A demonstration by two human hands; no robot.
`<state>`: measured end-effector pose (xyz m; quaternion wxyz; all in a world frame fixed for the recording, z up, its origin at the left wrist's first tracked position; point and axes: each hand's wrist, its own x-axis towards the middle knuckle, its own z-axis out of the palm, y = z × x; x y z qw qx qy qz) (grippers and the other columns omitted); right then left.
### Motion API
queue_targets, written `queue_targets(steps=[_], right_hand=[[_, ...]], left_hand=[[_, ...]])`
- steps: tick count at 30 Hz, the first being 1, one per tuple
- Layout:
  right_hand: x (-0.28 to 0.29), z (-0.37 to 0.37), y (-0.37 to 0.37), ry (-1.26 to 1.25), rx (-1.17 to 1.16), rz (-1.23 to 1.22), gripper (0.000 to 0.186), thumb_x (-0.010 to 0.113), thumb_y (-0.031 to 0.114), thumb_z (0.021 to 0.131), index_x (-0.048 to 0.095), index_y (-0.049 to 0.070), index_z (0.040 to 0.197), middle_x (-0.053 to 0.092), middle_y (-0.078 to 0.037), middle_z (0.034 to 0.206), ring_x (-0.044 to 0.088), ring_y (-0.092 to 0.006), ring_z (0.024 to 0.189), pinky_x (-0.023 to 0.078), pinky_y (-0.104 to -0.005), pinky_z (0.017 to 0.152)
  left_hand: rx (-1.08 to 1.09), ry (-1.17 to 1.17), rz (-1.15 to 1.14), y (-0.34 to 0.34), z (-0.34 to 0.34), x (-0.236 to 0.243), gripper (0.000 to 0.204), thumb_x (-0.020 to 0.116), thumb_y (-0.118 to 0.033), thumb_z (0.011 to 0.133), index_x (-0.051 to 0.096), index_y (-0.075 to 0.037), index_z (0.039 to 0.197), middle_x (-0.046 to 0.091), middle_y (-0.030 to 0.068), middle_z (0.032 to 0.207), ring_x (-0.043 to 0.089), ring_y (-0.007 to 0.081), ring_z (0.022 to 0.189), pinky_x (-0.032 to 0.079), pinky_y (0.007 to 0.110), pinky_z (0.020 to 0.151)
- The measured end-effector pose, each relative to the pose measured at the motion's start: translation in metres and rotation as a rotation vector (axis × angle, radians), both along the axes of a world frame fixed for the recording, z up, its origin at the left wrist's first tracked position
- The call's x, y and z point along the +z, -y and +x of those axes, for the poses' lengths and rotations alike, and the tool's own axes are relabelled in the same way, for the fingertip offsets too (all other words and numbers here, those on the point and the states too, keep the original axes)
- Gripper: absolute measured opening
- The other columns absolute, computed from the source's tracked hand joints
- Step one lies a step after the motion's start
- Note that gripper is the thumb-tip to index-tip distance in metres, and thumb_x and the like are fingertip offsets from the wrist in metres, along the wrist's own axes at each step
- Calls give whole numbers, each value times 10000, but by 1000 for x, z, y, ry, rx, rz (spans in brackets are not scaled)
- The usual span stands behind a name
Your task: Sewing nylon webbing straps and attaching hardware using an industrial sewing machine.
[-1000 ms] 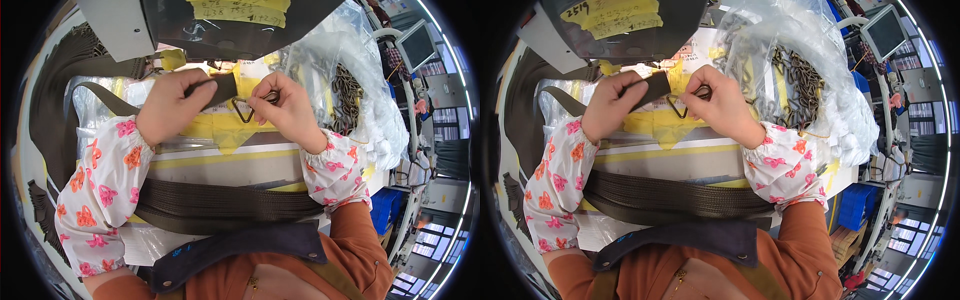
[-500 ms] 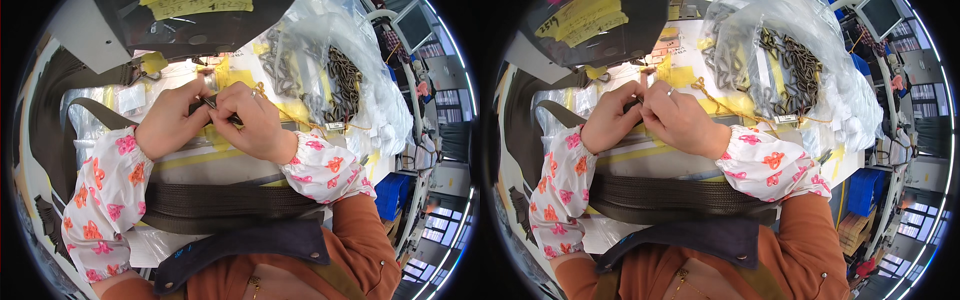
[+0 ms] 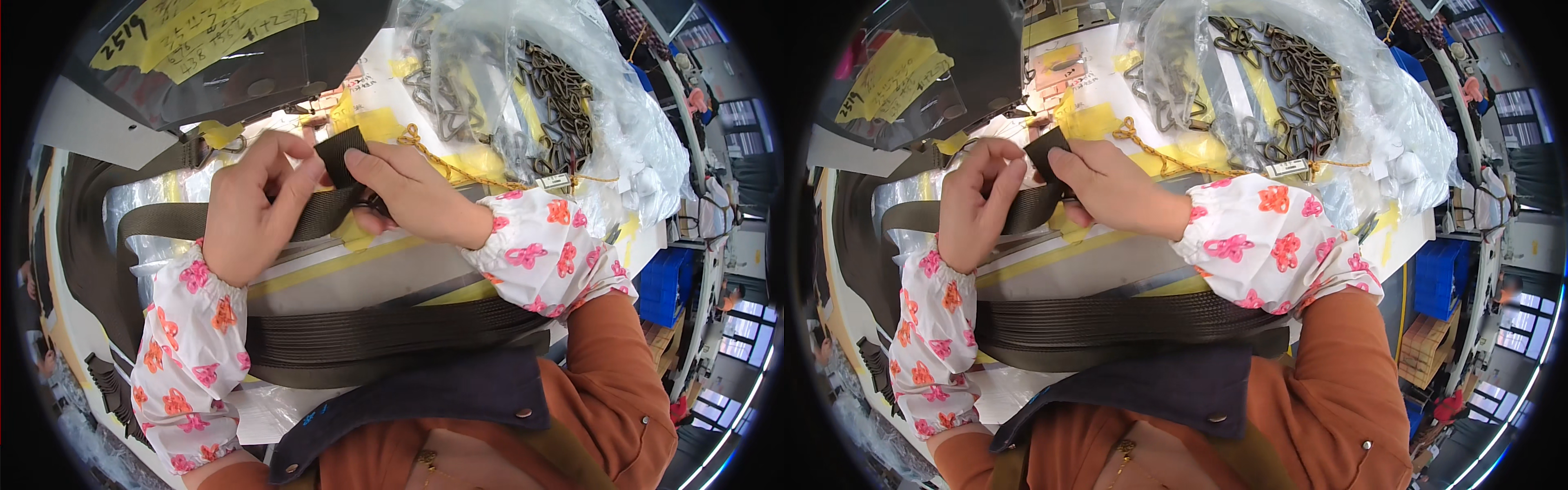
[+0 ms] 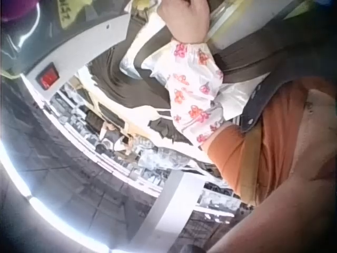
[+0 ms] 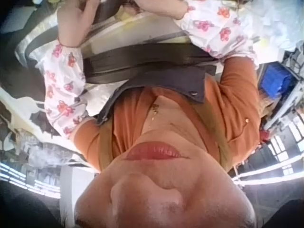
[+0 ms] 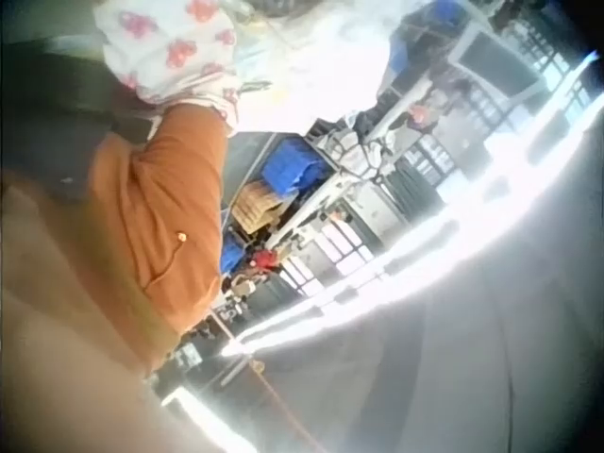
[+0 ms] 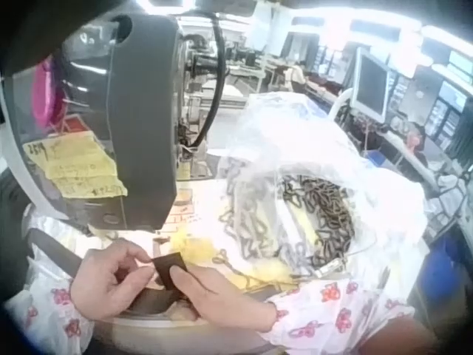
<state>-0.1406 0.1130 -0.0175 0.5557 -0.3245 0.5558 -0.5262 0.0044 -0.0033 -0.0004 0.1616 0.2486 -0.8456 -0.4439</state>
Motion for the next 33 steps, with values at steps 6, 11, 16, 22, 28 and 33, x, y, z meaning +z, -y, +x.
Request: queue_targets(steps=[6,11,16,22,28,33], right_hand=[[9,-1,2,-6,159,56,321,414,275,952,529,-17,884,547,-51,619,474,-61,451,373,-195,422],[-1,8,3,-95,-27,-44,322,405,260,949,537,-12,837,549,-44,582,505,-79,424,386,-206,397],[-1,11,5,-88,-111,-23,265,384,142,908,501,-28,743,532,-72,563,529,-117,408,385,-249,369],[-7,13,6,-148,-172,-68,304,430,205,928,498,-26,741,546,-62,566,520,-127,398,399,-238,369],[-9,15,4,-362,-155,-183,265,463,185,920,480,-32,769,551,-126,559,558,-215,425,419,-296,387],[-16,10,6,-683,-141,-367,205,455,135,906,440,-26,779,509,-216,571,517,-379,505,372,-422,449]], left_hand=[[-145,-190,126,2,-2,-13,124,544,-66,866,557,34,939,567,79,652,536,86,568,447,230,563],[-104,-145,-220,2,-5,-18,159,567,-91,830,580,8,953,603,108,673,615,169,582,461,271,533],[-255,39,-1215,-14,-6,-9,387,564,-84,679,548,46,1043,619,125,787,579,180,559,453,291,485],[-226,-16,-1096,-13,-7,-17,350,541,-79,727,547,60,1049,630,119,845,580,183,584,471,290,521],[-110,-111,-6,3,-6,-13,155,577,-146,854,590,2,896,574,86,624,564,129,559,434,257,529],[-177,-48,103,11,-5,-12,185,565,-147,871,500,1,783,515,12,637,457,66,574,416,215,563]])
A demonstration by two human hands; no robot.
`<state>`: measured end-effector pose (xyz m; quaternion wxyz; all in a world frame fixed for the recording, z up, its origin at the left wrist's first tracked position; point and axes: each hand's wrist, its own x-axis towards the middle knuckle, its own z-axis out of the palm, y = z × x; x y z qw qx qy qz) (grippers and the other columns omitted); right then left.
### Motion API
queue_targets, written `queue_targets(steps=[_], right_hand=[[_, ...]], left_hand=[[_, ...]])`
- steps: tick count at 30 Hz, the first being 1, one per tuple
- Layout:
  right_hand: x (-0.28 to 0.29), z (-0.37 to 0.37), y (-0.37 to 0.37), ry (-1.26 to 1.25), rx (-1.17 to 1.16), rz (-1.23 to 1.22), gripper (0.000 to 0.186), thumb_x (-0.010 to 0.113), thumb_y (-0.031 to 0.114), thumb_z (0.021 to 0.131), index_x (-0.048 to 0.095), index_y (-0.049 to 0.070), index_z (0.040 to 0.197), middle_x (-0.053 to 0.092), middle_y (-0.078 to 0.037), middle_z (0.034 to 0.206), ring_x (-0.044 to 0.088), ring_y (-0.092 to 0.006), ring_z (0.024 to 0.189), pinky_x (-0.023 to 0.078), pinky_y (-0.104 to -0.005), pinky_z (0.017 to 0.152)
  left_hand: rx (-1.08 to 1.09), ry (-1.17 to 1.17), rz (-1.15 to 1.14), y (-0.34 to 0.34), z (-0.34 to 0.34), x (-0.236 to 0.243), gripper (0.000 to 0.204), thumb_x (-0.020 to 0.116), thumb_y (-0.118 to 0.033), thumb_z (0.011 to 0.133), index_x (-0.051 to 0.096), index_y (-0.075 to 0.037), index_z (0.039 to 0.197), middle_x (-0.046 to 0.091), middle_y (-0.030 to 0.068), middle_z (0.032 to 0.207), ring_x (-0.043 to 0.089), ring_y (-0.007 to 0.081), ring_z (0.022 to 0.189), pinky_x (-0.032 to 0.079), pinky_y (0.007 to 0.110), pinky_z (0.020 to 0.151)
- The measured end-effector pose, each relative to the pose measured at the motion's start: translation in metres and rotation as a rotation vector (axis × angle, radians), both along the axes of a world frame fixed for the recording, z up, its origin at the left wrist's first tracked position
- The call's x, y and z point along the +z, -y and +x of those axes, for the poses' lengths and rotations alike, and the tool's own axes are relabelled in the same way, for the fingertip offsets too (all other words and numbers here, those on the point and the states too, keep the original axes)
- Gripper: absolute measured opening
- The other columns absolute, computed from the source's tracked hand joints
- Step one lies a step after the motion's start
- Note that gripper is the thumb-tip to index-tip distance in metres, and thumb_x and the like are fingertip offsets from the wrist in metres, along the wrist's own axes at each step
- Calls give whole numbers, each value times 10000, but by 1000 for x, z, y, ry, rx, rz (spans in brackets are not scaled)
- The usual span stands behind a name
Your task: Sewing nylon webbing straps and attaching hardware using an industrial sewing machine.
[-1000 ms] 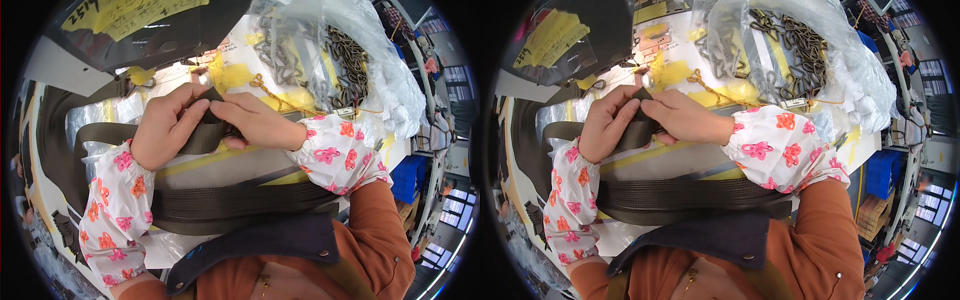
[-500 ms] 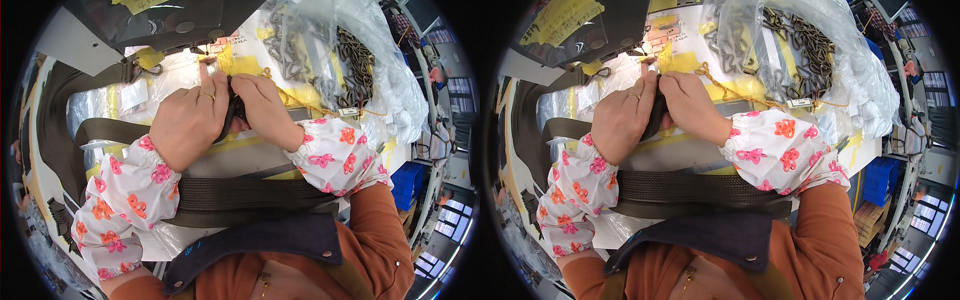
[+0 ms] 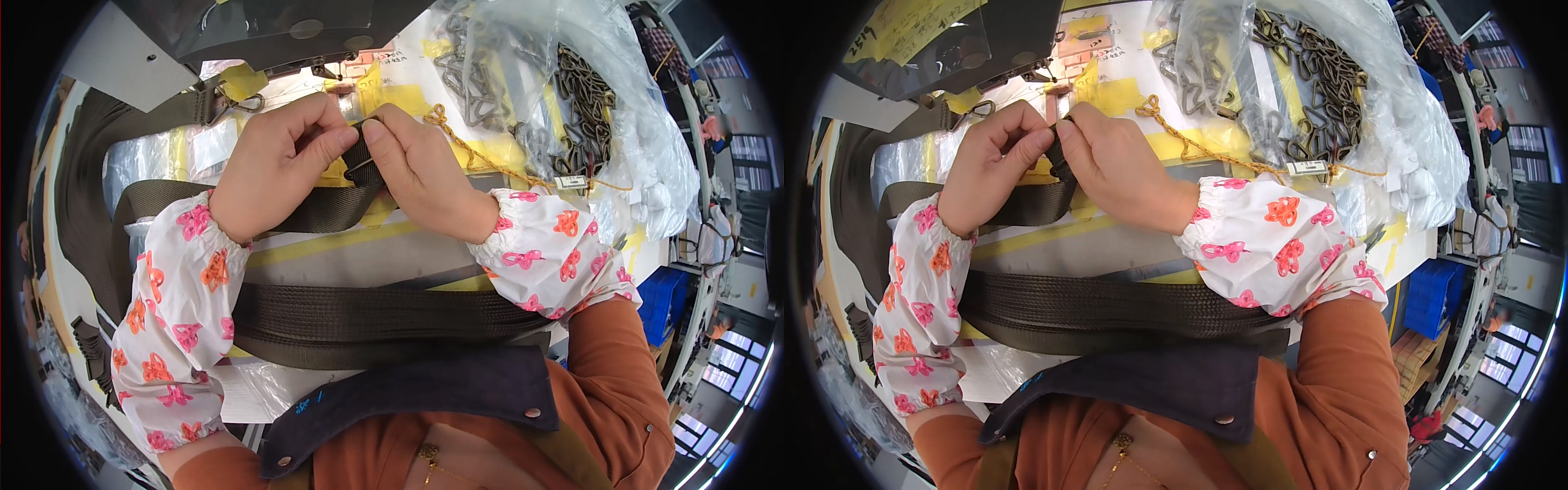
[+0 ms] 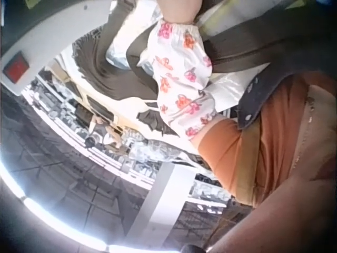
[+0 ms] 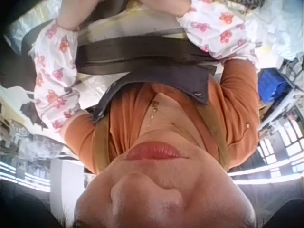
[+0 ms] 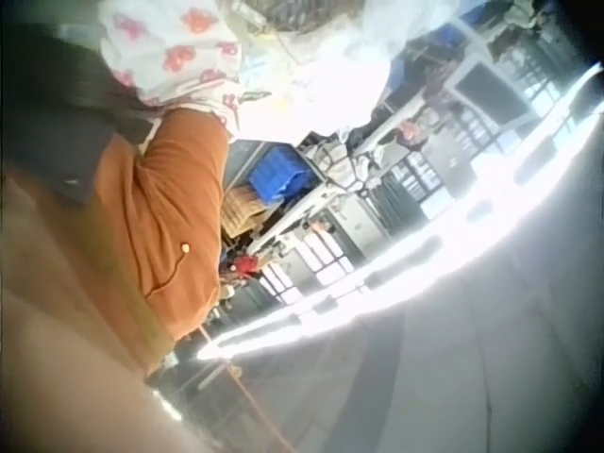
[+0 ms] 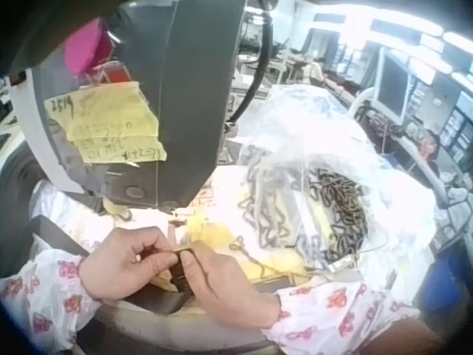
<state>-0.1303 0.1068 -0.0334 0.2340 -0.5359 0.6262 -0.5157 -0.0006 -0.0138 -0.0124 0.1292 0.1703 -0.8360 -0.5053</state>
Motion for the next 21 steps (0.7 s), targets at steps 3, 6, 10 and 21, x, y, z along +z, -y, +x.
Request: queue_targets(steps=[3,6,10,21], right_hand=[[-3,-1,0,-84,-7,-57,192,457,125,900,426,-22,780,490,-234,573,488,-423,539,349,-455,475],[-4,-1,-1,-49,-9,-61,194,463,126,898,423,-23,781,488,-232,571,483,-426,545,346,-454,477],[-4,-3,1,-59,25,-60,194,469,119,893,434,-23,765,494,-225,563,493,-417,537,354,-440,472],[30,-23,17,871,-58,395,287,422,213,912,558,-37,876,598,-132,680,544,-161,434,448,-269,368]], left_hand=[[-23,58,469,-3,0,4,165,548,-141,885,485,-11,803,486,-10,675,444,58,625,400,213,589],[-45,36,475,-2,0,5,143,532,-130,894,476,-23,816,476,-23,698,437,54,655,387,209,596],[-99,-12,241,4,2,-1,140,532,-123,892,481,-20,812,482,-16,702,440,49,663,390,202,600],[-429,-568,-847,-24,12,27,240,635,-83,773,590,2,993,625,131,908,621,253,787,473,252,673]])
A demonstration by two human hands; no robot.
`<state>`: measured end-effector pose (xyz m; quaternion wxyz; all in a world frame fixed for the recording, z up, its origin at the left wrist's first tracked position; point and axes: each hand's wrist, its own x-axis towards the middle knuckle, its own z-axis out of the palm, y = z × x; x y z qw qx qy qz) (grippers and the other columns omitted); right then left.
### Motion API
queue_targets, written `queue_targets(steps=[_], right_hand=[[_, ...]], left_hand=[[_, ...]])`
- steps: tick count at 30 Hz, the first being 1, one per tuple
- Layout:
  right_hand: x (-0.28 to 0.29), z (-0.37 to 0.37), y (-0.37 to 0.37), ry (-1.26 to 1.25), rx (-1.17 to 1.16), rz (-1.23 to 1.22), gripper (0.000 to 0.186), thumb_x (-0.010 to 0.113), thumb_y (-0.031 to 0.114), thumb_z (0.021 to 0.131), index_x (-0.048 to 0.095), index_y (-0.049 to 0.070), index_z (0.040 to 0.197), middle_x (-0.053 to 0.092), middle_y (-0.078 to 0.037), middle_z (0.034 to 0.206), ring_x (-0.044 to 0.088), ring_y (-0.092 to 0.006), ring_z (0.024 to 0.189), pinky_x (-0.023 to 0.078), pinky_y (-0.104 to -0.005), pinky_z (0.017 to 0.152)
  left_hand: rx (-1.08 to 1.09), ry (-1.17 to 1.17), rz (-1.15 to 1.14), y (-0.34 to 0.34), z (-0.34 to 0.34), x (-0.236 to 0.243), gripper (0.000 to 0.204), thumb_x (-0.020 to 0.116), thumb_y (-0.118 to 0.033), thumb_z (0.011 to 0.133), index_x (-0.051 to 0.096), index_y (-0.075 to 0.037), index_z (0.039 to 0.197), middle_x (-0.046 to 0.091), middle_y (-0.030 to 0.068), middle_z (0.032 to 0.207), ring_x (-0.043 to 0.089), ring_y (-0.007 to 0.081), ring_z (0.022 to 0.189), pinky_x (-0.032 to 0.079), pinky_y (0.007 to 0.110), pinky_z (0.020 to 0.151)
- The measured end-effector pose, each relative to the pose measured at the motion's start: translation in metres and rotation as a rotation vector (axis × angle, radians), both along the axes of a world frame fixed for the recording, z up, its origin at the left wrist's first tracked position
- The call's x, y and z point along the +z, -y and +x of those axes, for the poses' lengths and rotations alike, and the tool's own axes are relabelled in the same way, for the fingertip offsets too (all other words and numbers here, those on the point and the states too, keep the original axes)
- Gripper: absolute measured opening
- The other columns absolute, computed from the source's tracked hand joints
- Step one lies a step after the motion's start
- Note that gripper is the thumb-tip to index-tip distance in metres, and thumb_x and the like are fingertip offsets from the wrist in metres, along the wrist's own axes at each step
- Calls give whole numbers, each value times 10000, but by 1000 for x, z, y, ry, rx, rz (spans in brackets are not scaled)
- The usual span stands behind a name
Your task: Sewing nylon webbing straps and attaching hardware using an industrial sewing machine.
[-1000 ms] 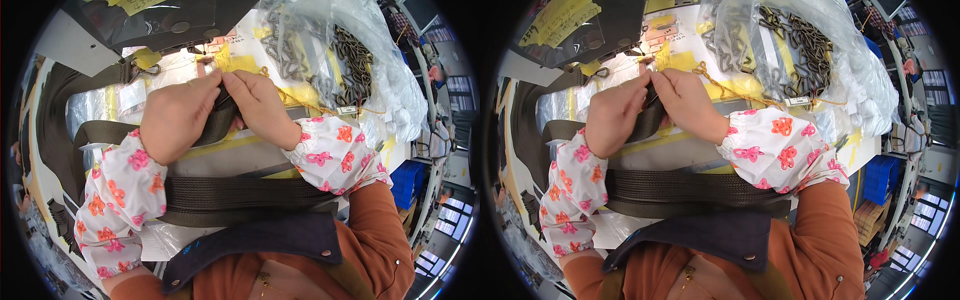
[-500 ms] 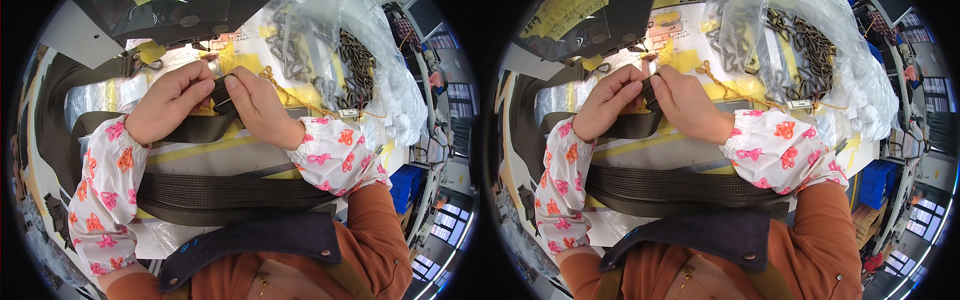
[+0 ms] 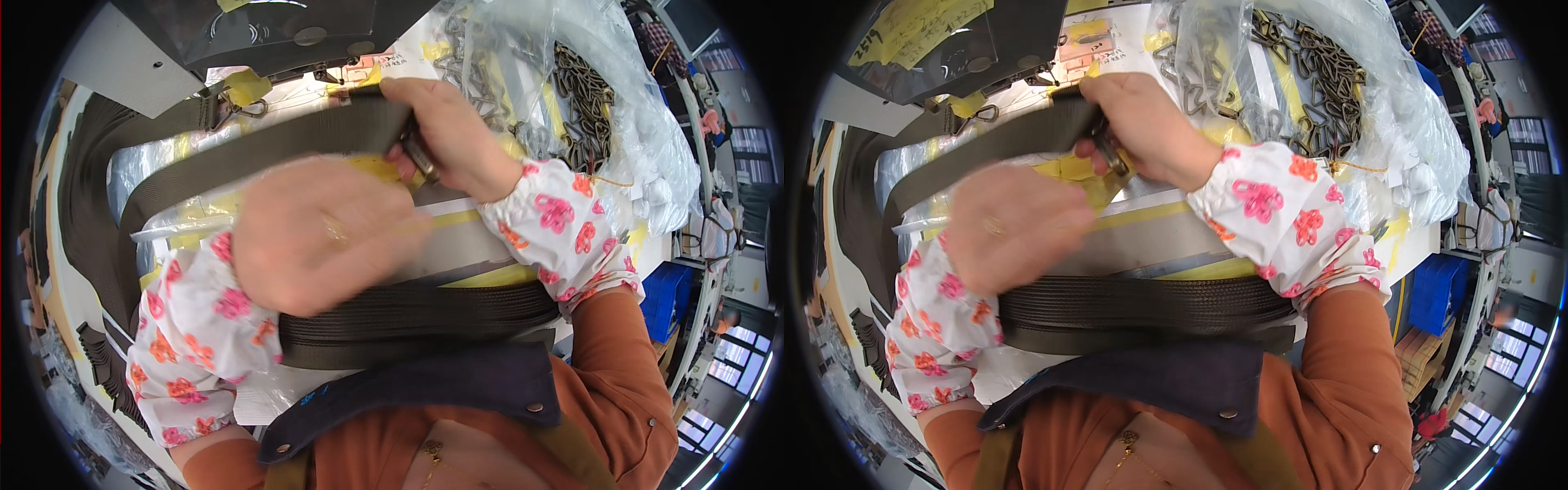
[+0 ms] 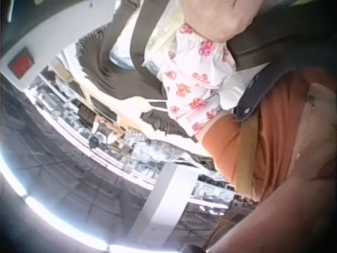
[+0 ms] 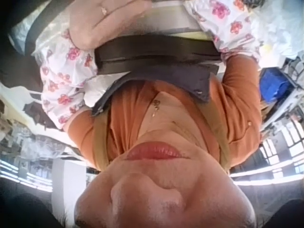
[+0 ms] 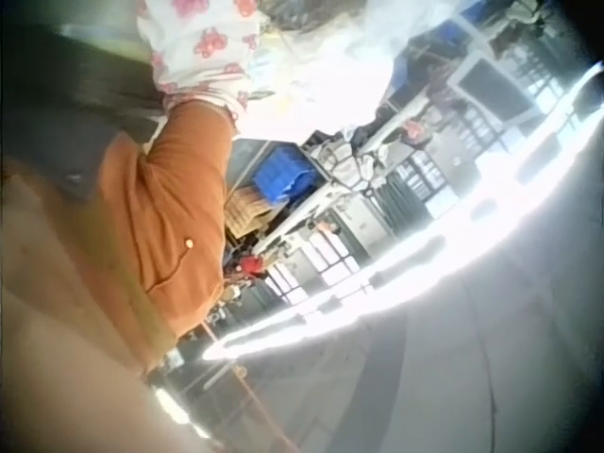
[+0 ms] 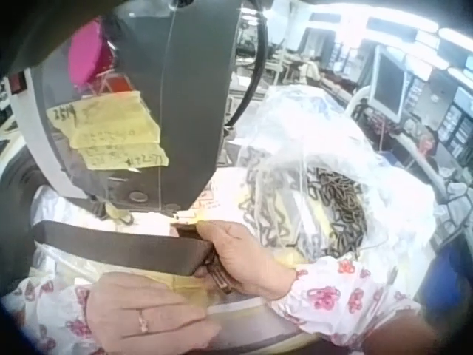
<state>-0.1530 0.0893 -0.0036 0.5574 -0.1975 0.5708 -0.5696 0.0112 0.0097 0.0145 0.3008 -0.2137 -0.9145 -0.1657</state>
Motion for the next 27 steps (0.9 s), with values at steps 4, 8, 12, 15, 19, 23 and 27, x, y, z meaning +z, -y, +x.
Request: queue_targets(steps=[4,8,12,15,19,23,27], right_hand=[[3,-16,-2,124,123,-48,288,406,191,919,552,-57,898,595,-127,679,553,-165,452,444,-262,356],[3,-11,2,121,152,116,293,380,177,927,545,-65,915,595,-135,664,550,-168,441,439,-253,342],[-12,-26,0,214,316,64,288,358,159,934,541,-64,935,594,-138,683,552,-173,452,455,-264,390],[-18,-21,0,288,299,-110,290,460,231,913,542,-46,939,591,-131,686,572,-184,500,463,-288,460],[-28,-11,1,-898,67,-326,376,679,254,764,549,-16,991,609,-123,741,593,-202,609,473,-301,585],[-31,-28,7,-1183,192,-334,402,742,220,690,594,3,993,632,-106,863,607,-194,744,478,-291,701],[-34,-41,9,-1198,220,-406,382,749,214,684,622,12,982,634,-95,853,599,-186,726,476,-284,682]], left_hand=[[467,324,259,2,-7,-37,193,557,-81,822,613,-14,994,624,91,847,608,255,708,494,311,628],[501,262,212,34,-10,-43,208,607,-135,813,630,-100,1017,617,63,857,610,232,751,481,306,704],[510,62,-102,36,-11,-46,219,613,-135,807,621,-92,1022,616,54,866,610,231,744,490,308,690],[524,59,-156,40,-12,-48,237,615,-124,794,610,-84,1028,609,66,851,605,229,721,494,311,664],[461,198,-193,43,-15,-51,271,544,-49,789,538,-42,1060,597,134,837,609,287,770,501,337,651],[546,389,-117,29,-17,-44,315,543,-46,780,527,-49,1095,611,136,883,610,290,812,502,340,682],[611,559,6,26,-16,-40,346,544,-77,821,526,-54,1166,604,144,1032,590,282,947,488,318,785]])
